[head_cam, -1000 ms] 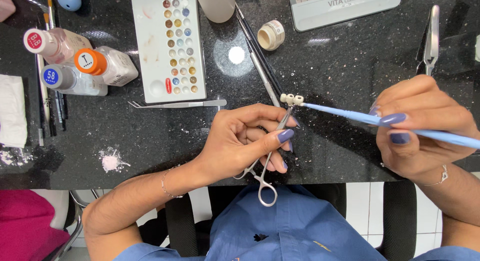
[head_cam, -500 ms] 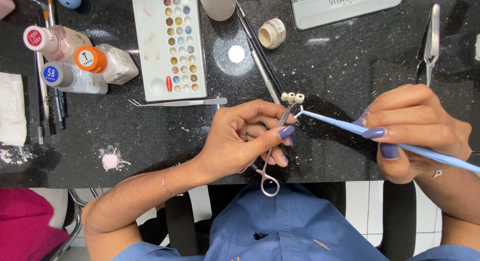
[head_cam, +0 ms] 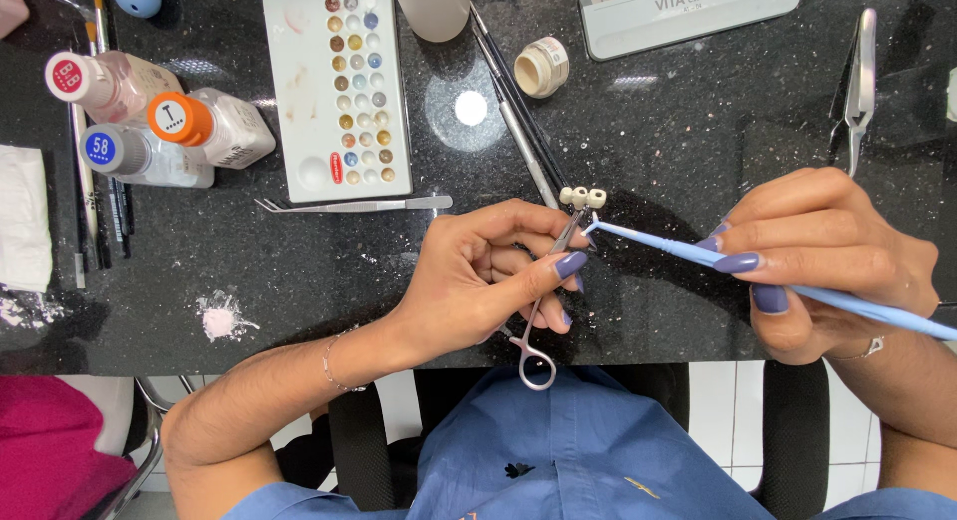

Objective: The person holds a three-unit dental prosthesis in a locking hemostat and uses a blue-handled ceramic applicator to apply and shape porcelain paste on the crowns, repeatedly dipping the instrument into a small jar of liquid. They reposition the prosthesis on the bench to work different surfaces, then wipe the restoration and instrument with a tissue.

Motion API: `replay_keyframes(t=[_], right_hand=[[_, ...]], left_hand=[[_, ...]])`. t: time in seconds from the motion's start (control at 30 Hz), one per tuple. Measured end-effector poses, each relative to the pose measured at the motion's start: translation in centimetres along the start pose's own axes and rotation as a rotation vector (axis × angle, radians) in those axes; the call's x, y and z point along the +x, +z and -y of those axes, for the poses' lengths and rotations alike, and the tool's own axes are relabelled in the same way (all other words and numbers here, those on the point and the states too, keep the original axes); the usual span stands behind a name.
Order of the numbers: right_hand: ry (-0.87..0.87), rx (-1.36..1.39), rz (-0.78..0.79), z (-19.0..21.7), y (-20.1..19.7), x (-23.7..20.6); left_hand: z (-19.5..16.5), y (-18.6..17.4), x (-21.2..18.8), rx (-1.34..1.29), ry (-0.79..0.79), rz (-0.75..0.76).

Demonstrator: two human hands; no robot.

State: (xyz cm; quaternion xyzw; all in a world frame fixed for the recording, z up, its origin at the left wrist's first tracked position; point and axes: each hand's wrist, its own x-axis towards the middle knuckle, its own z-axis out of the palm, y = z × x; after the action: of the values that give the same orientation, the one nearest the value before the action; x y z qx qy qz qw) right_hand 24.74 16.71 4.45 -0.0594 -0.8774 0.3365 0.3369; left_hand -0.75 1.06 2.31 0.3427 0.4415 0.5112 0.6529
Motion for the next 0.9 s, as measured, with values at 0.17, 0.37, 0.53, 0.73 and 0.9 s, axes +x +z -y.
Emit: replay_keyframes(t=[0.17,0.37,0.53,0.73,0.9], right_hand=[[-0.094,0.023,-0.042,-1.0,0.4,0.0],[-0.082,0.015,-0.033,-1.3,0.1,-0.6],[-0.074,0.029,-0.150,-1.5,0.7,-1.2],[-0.149,0.046,-0.479,-4.6,2.8,-1.9],[0.079,0.145,-0.348,-3.8,4.3,-0.9]], left_hand=[[-0.1,-0.1,0.0,0.005,0.007,0.002],[0.0,-0.1,0.0,0.020,0.015,0.003],[0.2,-0.2,0.0,0.026,0.034,0.007],[0.3,0.0,0.0,0.206,0.232,-0.077],[-0.1,0.2,-0.3,0.443,0.424,-0.102]])
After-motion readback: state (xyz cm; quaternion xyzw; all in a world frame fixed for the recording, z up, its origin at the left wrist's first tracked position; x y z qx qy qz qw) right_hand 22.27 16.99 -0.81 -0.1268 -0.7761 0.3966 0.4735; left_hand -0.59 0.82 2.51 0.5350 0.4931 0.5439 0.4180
